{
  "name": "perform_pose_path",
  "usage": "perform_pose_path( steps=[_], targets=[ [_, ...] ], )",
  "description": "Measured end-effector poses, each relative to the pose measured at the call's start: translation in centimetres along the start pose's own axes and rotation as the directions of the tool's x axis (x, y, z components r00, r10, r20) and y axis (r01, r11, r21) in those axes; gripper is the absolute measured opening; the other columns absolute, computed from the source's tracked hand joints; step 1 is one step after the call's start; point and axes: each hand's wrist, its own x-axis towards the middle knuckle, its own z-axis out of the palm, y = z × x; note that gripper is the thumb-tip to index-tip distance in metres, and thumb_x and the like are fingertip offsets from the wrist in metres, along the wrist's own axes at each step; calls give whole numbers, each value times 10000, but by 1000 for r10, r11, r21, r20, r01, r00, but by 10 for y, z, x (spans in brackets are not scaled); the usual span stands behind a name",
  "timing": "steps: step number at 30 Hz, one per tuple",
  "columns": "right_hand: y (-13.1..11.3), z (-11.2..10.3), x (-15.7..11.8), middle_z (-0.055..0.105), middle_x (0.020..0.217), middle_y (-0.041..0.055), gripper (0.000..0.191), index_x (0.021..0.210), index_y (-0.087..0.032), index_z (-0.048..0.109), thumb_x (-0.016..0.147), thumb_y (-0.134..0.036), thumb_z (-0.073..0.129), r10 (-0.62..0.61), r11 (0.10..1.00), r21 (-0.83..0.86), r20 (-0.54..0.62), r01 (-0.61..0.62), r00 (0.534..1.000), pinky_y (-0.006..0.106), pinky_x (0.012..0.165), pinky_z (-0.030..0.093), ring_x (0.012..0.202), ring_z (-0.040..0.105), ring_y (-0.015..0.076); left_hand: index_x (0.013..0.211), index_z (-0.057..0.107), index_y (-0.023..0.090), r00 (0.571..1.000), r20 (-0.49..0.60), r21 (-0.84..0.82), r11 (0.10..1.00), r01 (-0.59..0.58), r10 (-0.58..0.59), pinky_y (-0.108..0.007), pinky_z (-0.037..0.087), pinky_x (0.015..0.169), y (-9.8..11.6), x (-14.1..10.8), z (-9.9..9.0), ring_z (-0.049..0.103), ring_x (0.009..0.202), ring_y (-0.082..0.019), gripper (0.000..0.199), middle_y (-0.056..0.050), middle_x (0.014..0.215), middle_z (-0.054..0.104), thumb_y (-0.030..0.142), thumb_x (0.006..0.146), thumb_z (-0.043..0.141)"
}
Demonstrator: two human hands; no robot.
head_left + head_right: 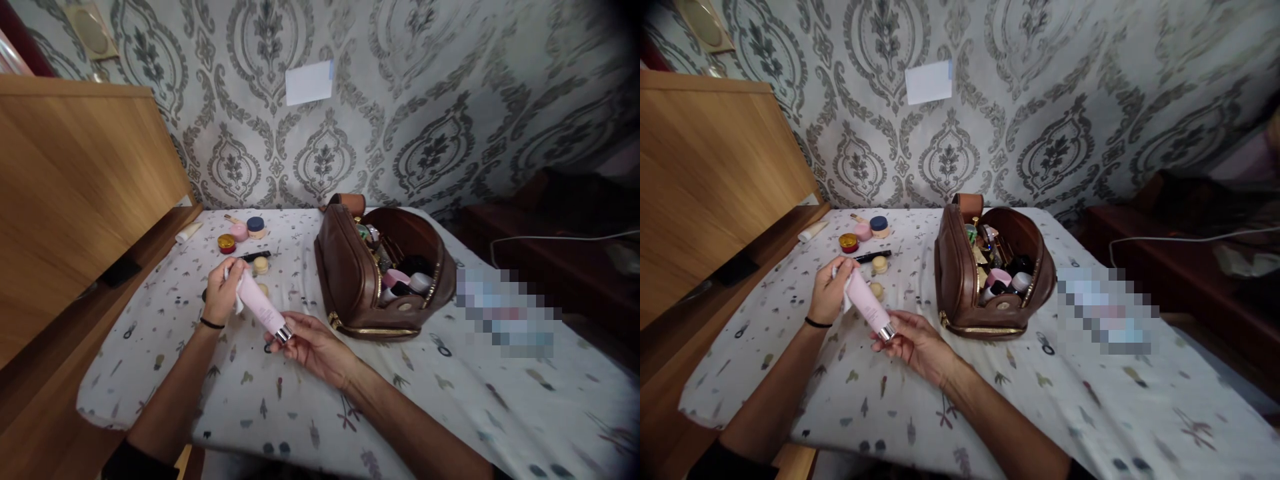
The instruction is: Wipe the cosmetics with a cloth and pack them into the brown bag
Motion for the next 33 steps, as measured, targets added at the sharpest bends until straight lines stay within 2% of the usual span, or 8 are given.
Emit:
perform_pose_path(
  steps=[5,11,15,18,22,25,29,33],
  targets=[
    [7,-2,1,648,845,10,485,1085,-196,596,710,-426,801,-147,943,-301,-6,138,989,204,532,449,701,677,145,1018,598,206,987,-41,-256,957,138,-153,-199,432,504,2,-4,13,563,578,-118,389,14,715,636,549,834,601],
    [12,-1,2,564,819,-33,515,1156,-231,592,679,-258,782,-347,732,-644,-72,222,935,240,656,443,730,561,117,1084,568,203,964,-33,-436,871,224,-264,-260,529,559,9,-18,31,689,781,-192,561,-56,905,690,696,819,522],
    [14,1,1,550,808,-32,559,1203,-234,571,671,-176,734,-434,599,-776,-107,198,895,246,630,423,704,522,126,1086,557,209,948,-24,-503,823,262,-317,-286,567,641,13,-25,40,708,876,-213,567,-77,1030,695,665,758,637],
    [12,2,0,575,890,-6,637,1251,-235,544,652,-181,755,-513,484,-855,-105,187,852,276,672,446,743,531,148,1071,563,200,926,45,-551,764,337,-376,-302,573,706,16,-31,47,711,909,-225,570,-80,1051,705,603,705,730],
    [8,-1,-1,589,1095,63,656,1275,-232,531,659,-207,754,-616,317,-924,-29,215,787,364,826,477,925,570,220,1027,570,177,866,250,-537,682,496,-433,-342,575,725,17,-46,58,715,886,-255,617,-87,968,731,591,626,790],
    [7,-4,-1,579,1147,82,631,1291,-238,515,688,-177,690,-665,233,-949,6,214,747,404,896,469,1020,566,250,989,560,198,841,326,-486,686,541,-432,-334,570,734,16,-56,65,714,872,-245,598,-57,911,739,555,590,827],
    [7,-6,0,574,1154,96,594,1291,-215,509,716,-157,642,-662,205,-962,-1,180,750,403,888,476,1005,565,245,958,572,191,844,366,-446,722,529,-393,-307,559,730,14,-60,68,711,857,-223,525,-42,887,734,483,611,837],
    [7,-5,-2,578,1137,94,578,1310,-215,500,753,-187,653,-629,211,-958,19,194,777,382,848,482,953,568,230,970,570,173,864,302,-445,742,502,-403,-303,554,680,14,-49,60,709,787,-209,518,-47,883,726,456,626,833]
  ],
)
